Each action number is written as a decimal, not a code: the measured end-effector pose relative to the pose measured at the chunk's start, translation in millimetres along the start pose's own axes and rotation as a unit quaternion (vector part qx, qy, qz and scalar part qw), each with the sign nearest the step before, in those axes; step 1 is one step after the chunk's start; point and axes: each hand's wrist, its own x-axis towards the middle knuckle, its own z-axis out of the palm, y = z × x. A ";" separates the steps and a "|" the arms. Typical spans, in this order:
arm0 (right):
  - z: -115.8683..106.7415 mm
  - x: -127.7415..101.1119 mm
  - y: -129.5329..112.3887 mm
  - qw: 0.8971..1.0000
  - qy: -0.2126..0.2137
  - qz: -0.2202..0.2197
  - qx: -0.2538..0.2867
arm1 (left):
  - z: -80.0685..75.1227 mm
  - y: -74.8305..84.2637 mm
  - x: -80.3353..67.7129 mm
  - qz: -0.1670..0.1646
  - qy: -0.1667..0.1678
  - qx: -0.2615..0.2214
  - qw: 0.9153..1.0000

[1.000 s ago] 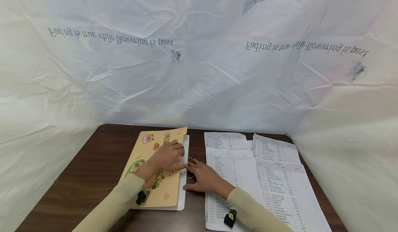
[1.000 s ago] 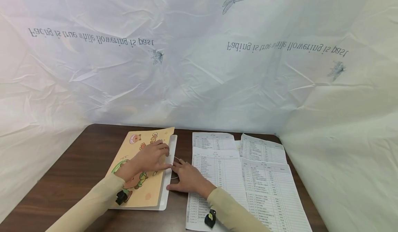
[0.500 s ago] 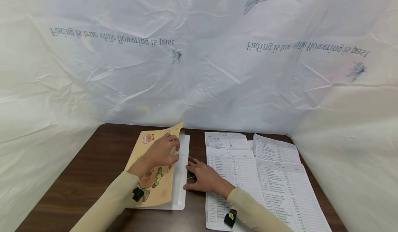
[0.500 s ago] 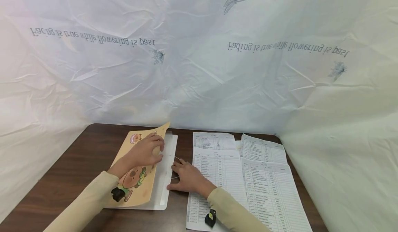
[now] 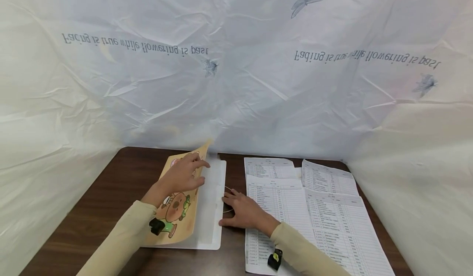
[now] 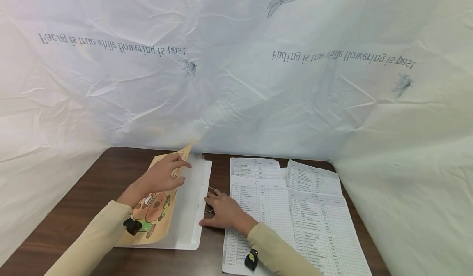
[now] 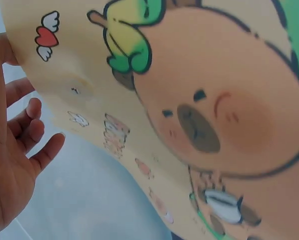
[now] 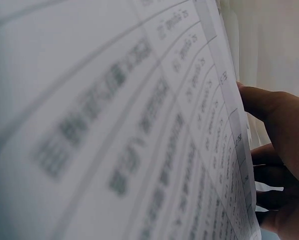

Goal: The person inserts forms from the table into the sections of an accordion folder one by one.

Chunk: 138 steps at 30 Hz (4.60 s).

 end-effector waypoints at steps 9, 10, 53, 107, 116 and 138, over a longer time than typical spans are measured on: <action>1.5 -1.2 0.7 1.000 -0.003 0.006 0.008 | -13.5 -11.3 -3.9 -0.025 -0.035 -0.038 0.998; 1.4 -1.2 0.6 1.000 -0.002 0.006 0.009 | -15.4 -12.3 -4.8 -0.025 -0.031 -0.044 0.998; -0.1 -0.9 0.9 1.000 -0.010 0.010 0.009 | -63.7 -35.0 -26.1 -0.050 -0.046 -0.132 0.989; -62.0 -153.2 88.7 0.948 0.293 0.117 0.035 | -61.3 -44.6 -46.8 -0.001 0.065 -0.191 0.979; -63.9 -197.9 121.3 0.931 0.318 0.180 0.016 | -60.6 -46.5 -45.1 -0.006 0.067 -0.217 0.974; -34.6 -212.7 135.1 0.926 0.239 0.279 0.091 | -56.2 -50.1 -44.1 -0.020 0.075 -0.229 0.970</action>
